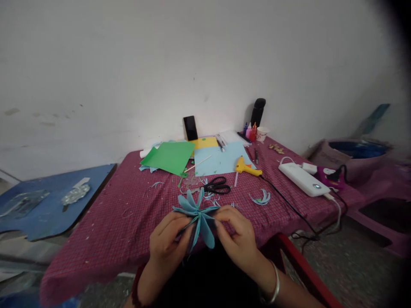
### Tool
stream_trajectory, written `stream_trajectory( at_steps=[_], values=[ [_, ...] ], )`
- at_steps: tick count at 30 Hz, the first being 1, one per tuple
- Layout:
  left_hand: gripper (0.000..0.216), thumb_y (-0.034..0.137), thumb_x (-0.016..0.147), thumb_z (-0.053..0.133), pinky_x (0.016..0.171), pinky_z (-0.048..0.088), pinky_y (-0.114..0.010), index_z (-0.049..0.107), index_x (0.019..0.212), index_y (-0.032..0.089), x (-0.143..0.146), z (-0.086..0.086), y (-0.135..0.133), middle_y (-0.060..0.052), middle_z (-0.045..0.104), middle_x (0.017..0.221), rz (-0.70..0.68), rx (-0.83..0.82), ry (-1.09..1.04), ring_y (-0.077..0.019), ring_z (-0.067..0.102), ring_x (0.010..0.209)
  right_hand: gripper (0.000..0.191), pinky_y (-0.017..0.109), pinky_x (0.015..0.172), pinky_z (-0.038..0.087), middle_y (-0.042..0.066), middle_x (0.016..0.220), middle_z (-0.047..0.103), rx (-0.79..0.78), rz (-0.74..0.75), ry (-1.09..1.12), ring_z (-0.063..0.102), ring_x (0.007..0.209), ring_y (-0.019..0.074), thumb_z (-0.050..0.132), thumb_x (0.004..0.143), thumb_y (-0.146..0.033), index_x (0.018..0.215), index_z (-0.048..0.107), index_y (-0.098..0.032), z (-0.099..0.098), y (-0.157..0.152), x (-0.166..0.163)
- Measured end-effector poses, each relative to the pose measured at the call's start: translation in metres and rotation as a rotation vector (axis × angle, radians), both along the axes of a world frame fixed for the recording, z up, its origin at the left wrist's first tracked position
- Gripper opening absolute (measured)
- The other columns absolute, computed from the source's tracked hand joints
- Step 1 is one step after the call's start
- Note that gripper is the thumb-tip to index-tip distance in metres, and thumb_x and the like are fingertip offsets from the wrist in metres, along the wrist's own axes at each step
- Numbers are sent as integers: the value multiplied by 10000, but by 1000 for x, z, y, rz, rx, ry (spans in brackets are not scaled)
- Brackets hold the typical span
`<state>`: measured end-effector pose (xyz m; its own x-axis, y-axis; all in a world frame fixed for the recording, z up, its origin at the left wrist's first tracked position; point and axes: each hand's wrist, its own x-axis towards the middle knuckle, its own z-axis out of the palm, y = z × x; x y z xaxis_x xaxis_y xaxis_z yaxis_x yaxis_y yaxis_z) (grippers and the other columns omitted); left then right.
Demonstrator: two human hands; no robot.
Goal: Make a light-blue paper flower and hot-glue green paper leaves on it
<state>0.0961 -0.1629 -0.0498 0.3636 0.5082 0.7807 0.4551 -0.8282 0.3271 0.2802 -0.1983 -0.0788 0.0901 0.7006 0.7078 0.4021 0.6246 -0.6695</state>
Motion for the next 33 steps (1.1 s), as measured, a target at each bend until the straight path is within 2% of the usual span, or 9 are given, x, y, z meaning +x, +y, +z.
stream_trajectory(
  at_steps=[5, 13, 16, 20, 23, 25, 27, 30, 33],
  values=[
    [195, 42, 826, 579, 706, 574, -228, 691, 875, 194, -4, -8, 10, -25, 724, 776, -22, 18, 19, -142, 697, 742, 162, 279, 661, 484, 14, 783, 639, 41, -59, 92, 613, 734, 162, 540, 871, -73, 845, 606, -219, -5, 1, 1],
    [249, 52, 812, 605, 765, 591, -302, 701, 977, 212, -15, -15, 10, -55, 743, 857, 72, 360, 25, -195, 711, 831, 167, 258, 631, 467, 4, 752, 606, 45, -48, 120, 580, 693, 152, 537, 843, -62, 824, 597, -217, -8, 6, -1],
    [262, 55, 816, 612, 804, 579, -310, 696, 1024, 192, -13, -16, 8, -71, 745, 882, 42, 358, 58, -196, 704, 853, 168, 260, 642, 472, 4, 755, 610, 31, -29, 119, 586, 701, 151, 533, 844, -61, 825, 598, -215, -8, 7, -6],
    [240, 63, 832, 604, 783, 554, -264, 699, 1007, 197, -7, -9, 1, -44, 737, 862, 8, 113, 22, -159, 692, 796, 138, 265, 675, 489, 14, 781, 639, 0, 89, 75, 611, 738, 152, 531, 870, -98, 826, 604, -207, -8, 4, -14],
    [101, 158, 859, 613, 643, 514, -217, 698, 836, 206, -12, 2, 0, 3, 688, 739, 48, -264, -107, -131, 646, 677, 141, 249, 635, 496, 11, 746, 629, -86, 163, 17, 606, 687, 143, 497, 932, -192, 821, 585, -197, -6, 16, -5],
    [121, 257, 856, 638, 560, 468, -206, 677, 762, 192, -21, 9, 2, 22, 629, 657, 72, -562, -228, -117, 579, 598, 225, 245, 643, 504, 21, 758, 638, -203, 63, -125, 617, 702, 143, 406, 984, -203, 842, 579, -186, -7, 40, 12],
    [179, 327, 819, 679, 520, 429, -198, 663, 724, 175, -32, 14, 4, 30, 584, 618, 53, -781, -347, -106, 520, 561, 195, 271, 776, 513, 66, 945, 678, -323, -84, -504, 640, 871, 161, 412, 974, -163, 997, 606, -166, -10, 74, 31],
    [182, 317, 732, 751, 521, 405, -188, 660, 692, 165, -47, 15, 4, 32, 576, 620, -29, -951, -436, -96, 495, 566, 265, 362, 958, 451, 145, 1117, 670, -375, -60, -694, 609, 1070, 243, 573, 844, -77, 1094, 646, -127, -19, 124, 52],
    [121, 246, 694, 774, 568, 428, -193, 707, 772, 183, -59, 12, 1, 18, 630, 684, -65, -1012, -462, -108, 530, 622, 289, 385, 994, 417, 172, 1127, 674, -422, -28, -829, 608, 1086, 265, 526, 849, -46, 1088, 674, -110, -28, 149, 58]
  ],
)
